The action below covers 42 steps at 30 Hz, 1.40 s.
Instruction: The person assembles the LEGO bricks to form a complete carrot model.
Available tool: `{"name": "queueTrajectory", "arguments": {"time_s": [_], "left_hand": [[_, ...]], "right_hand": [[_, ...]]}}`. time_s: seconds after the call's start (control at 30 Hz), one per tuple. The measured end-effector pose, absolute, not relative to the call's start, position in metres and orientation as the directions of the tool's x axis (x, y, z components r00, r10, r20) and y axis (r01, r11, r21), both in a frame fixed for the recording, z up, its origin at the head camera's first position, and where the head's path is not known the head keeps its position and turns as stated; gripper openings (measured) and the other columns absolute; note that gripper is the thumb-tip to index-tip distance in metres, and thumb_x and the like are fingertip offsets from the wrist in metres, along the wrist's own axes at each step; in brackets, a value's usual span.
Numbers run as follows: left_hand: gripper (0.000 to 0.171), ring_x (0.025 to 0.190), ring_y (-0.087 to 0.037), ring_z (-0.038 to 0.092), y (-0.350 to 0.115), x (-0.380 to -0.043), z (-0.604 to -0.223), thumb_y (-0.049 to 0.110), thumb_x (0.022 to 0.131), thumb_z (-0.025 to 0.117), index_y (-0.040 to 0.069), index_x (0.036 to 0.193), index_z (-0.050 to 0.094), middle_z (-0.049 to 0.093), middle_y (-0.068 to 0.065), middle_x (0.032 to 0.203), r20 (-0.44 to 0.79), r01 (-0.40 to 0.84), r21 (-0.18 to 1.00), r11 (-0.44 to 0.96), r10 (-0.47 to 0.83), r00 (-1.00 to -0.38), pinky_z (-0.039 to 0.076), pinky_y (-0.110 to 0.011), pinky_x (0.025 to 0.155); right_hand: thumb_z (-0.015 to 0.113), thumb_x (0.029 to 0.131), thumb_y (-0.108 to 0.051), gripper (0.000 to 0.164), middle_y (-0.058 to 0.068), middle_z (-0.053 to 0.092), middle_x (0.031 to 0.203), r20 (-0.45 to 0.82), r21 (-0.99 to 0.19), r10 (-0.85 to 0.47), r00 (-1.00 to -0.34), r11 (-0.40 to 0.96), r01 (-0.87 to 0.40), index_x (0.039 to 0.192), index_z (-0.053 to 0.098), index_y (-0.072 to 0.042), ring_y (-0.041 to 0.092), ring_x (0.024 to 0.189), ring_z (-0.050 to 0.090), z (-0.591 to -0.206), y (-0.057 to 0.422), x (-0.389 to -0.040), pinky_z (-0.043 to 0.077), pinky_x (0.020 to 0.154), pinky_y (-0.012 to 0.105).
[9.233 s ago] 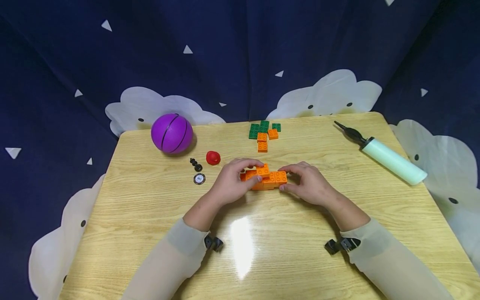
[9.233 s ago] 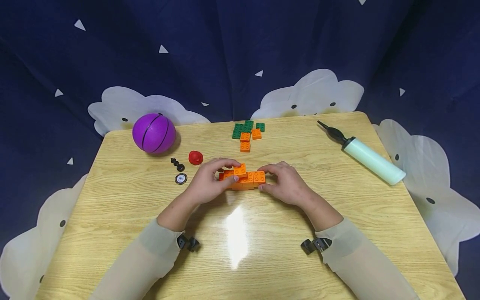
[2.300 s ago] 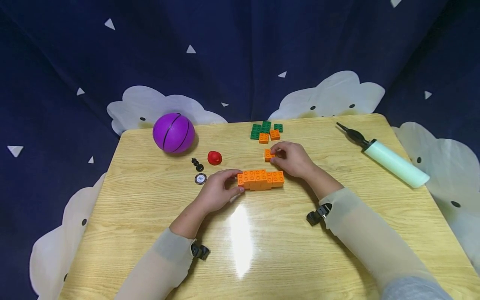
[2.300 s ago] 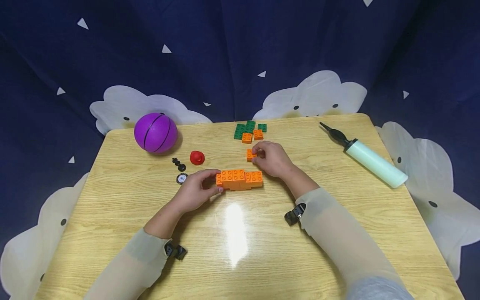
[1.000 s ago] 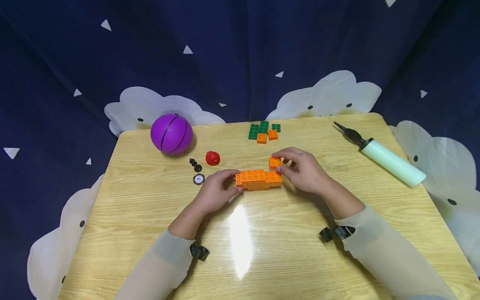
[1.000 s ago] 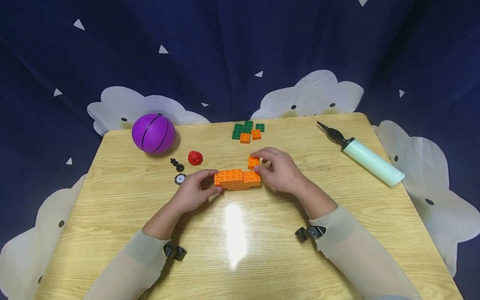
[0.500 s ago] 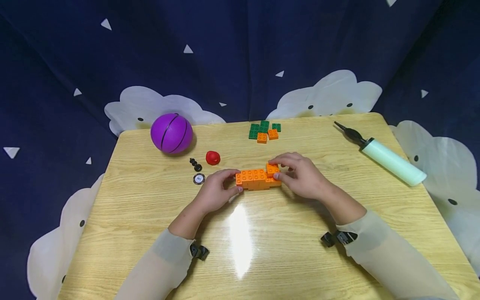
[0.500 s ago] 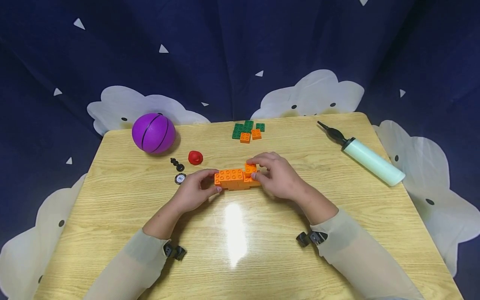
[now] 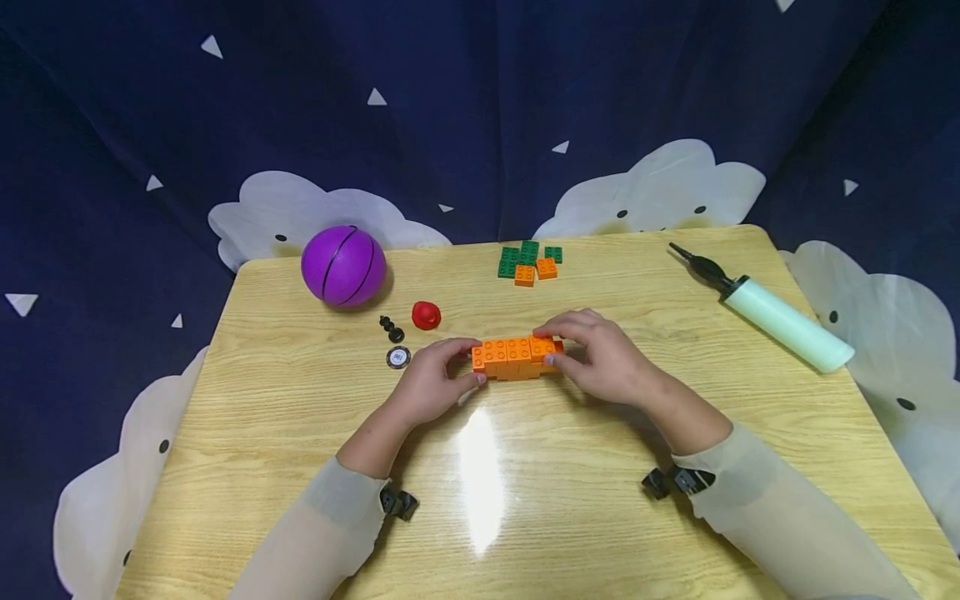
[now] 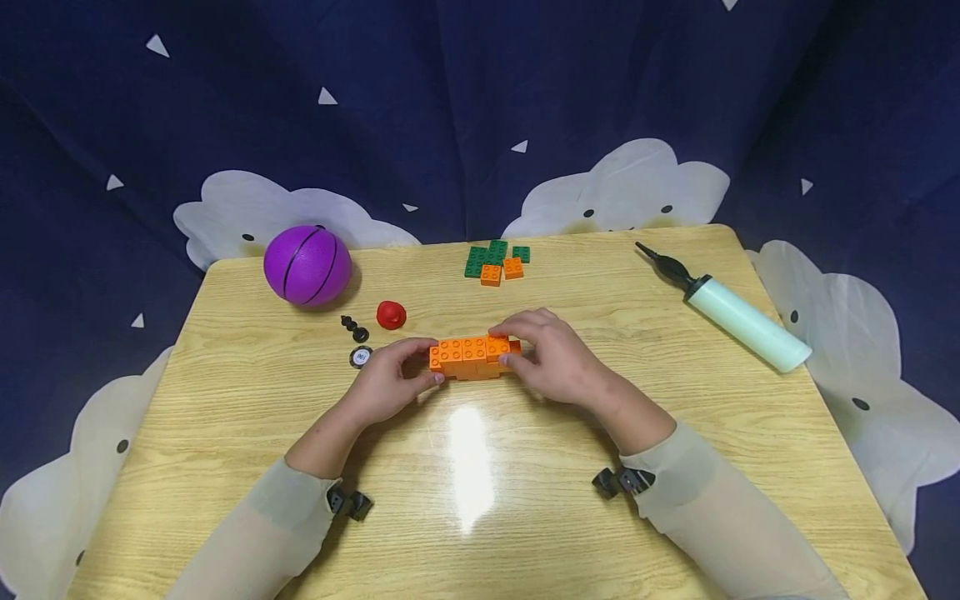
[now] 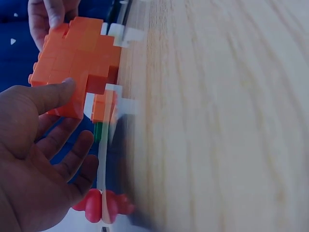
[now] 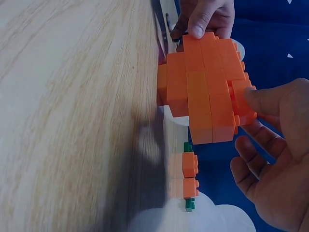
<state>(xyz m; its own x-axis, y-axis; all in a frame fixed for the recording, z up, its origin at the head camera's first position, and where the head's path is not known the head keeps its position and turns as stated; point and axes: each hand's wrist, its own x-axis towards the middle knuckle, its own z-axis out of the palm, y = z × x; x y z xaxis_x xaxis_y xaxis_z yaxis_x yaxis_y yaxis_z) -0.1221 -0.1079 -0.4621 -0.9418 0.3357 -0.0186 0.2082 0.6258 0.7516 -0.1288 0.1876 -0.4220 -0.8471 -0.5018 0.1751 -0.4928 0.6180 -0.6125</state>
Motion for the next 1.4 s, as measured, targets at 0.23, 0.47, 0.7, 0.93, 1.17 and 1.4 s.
{"name": "queueTrajectory", "arguments": {"time_s": [0.23,0.47,0.7,0.93,1.17,1.4], "left_hand": [[0.050,0.129,-0.023,0.059,-0.1081,-0.1223,-0.4622,0.026,0.090,0.083,0.016,0.136,0.067,0.067,-0.002,0.136,-0.021,0.201,0.760,0.618,0.332,-0.943,0.044,-0.045,0.112],[0.049,0.132,-0.022,0.057,-0.1072,-0.1222,-0.4600,0.031,0.091,0.083,0.019,0.136,0.067,0.066,-0.001,0.137,-0.031,0.200,0.752,0.628,0.337,-0.941,0.044,-0.045,0.113],[0.050,0.130,-0.023,0.059,-0.1073,-0.1219,-0.4588,0.030,0.091,0.083,0.018,0.136,0.067,0.066,-0.002,0.137,-0.023,0.206,0.752,0.626,0.338,-0.941,0.045,-0.045,0.111],[0.049,0.133,-0.023,0.057,-0.1074,-0.1223,-0.4609,0.033,0.091,0.082,0.019,0.136,0.068,0.066,0.000,0.138,-0.030,0.202,0.752,0.628,0.338,-0.941,0.043,-0.045,0.113],[0.050,0.132,-0.024,0.058,-0.1080,-0.1223,-0.4611,0.034,0.090,0.083,0.019,0.136,0.068,0.067,-0.001,0.136,-0.032,0.197,0.751,0.631,0.332,-0.943,0.043,-0.047,0.113],[0.050,0.128,-0.024,0.061,-0.1074,-0.1227,-0.4615,0.035,0.090,0.083,0.019,0.135,0.070,0.070,-0.001,0.133,-0.036,0.188,0.738,0.648,0.316,-0.948,0.046,-0.045,0.110]], "right_hand": [[0.078,0.095,-0.017,0.035,0.005,0.068,0.130,0.190,-0.584,-0.520,-0.833,0.622,-0.522,0.129,0.072,-0.014,0.026,0.121,0.058,-0.4206,0.1874,-0.1284,0.049,0.102,0.050],[0.078,0.094,-0.017,0.035,0.005,0.069,0.128,0.198,-0.572,-0.521,-0.830,0.626,-0.530,0.128,0.073,-0.015,0.027,0.120,0.058,-0.4194,0.1871,-0.1286,0.049,0.103,0.051],[0.077,0.095,-0.016,0.034,0.006,0.068,0.128,0.190,-0.571,-0.520,-0.833,0.632,-0.525,0.129,0.073,-0.015,0.028,0.121,0.058,-0.4183,0.1863,-0.1278,0.048,0.104,0.052],[0.075,0.096,-0.016,0.034,0.006,0.067,0.128,0.177,-0.558,-0.517,-0.837,0.648,-0.518,0.129,0.073,-0.014,0.028,0.123,0.057,-0.4167,0.1852,-0.1264,0.046,0.106,0.052],[0.076,0.096,-0.015,0.033,0.004,0.068,0.126,0.177,-0.573,-0.523,-0.834,0.634,-0.519,0.129,0.073,-0.014,0.027,0.121,0.058,-0.4170,0.1867,-0.1282,0.048,0.105,0.051],[0.077,0.095,-0.013,0.033,0.001,0.069,0.124,0.168,-0.599,-0.529,-0.832,0.616,-0.512,0.128,0.074,-0.013,0.025,0.120,0.061,-0.4196,0.1880,-0.1299,0.050,0.105,0.048]]}}
